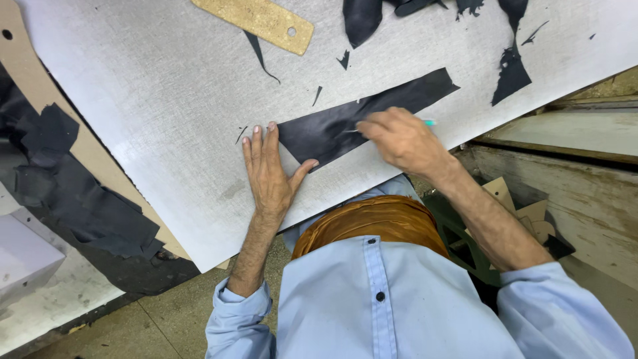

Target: The person uses a utility knife to cut black leather pieces following cardboard templates on a work table. They repeatedly position templates, cut around them, remove the cut leather pieces, and set the templates aside.

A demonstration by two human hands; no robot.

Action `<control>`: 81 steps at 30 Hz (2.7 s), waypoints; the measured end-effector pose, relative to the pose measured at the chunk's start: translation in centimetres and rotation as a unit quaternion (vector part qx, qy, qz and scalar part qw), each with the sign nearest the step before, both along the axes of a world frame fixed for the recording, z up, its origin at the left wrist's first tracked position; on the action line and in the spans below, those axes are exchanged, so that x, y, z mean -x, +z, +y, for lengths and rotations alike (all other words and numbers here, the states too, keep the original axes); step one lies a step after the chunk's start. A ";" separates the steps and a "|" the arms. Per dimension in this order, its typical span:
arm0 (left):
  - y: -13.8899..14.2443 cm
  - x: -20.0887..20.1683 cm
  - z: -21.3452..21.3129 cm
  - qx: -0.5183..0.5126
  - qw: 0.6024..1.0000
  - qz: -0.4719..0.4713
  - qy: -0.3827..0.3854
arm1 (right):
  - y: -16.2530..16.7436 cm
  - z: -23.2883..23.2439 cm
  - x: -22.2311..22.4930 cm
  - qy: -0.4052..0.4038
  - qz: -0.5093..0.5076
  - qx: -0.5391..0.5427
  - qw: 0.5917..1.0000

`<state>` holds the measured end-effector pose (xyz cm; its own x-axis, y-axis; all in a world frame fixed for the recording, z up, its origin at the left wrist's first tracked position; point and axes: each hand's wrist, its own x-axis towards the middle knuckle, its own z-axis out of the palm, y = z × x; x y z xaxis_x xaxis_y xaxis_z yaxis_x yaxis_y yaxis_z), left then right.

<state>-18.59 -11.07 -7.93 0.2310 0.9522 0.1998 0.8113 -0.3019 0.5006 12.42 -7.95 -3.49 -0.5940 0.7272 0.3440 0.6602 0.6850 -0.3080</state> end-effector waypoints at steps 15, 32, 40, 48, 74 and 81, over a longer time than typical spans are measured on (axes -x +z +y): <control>-0.6 1.1 0.1 0.014 0.999 -0.047 -0.013 | -1.6 3.4 11.4 0.159 -0.058 -0.002 0.986; -0.8 1.4 0.4 0.039 0.999 -0.023 -0.011 | -2.1 6.3 -6.9 0.043 -0.177 -0.074 0.980; -1.6 1.6 0.3 -0.011 0.999 -0.043 -0.017 | 0.7 2.0 -10.5 -0.106 -0.048 -0.047 0.992; -1.3 1.8 0.1 0.039 0.995 -0.090 -0.015 | -1.3 -3.1 -1.8 -0.270 0.094 0.021 0.958; 0.4 4.7 4.0 0.040 0.998 -0.050 0.010 | 1.6 -5.9 15.9 -0.211 0.167 0.156 0.950; 0.1 4.8 3.8 0.053 0.997 -0.054 0.002 | 0.8 -5.0 18.3 -0.218 0.102 0.137 0.961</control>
<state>-23.42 -7.23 -7.81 0.2094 0.9703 0.1215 0.7516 -0.2392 0.6148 -5.84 -12.97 -2.71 -0.1528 0.9717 0.1804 0.7734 0.2312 -0.5903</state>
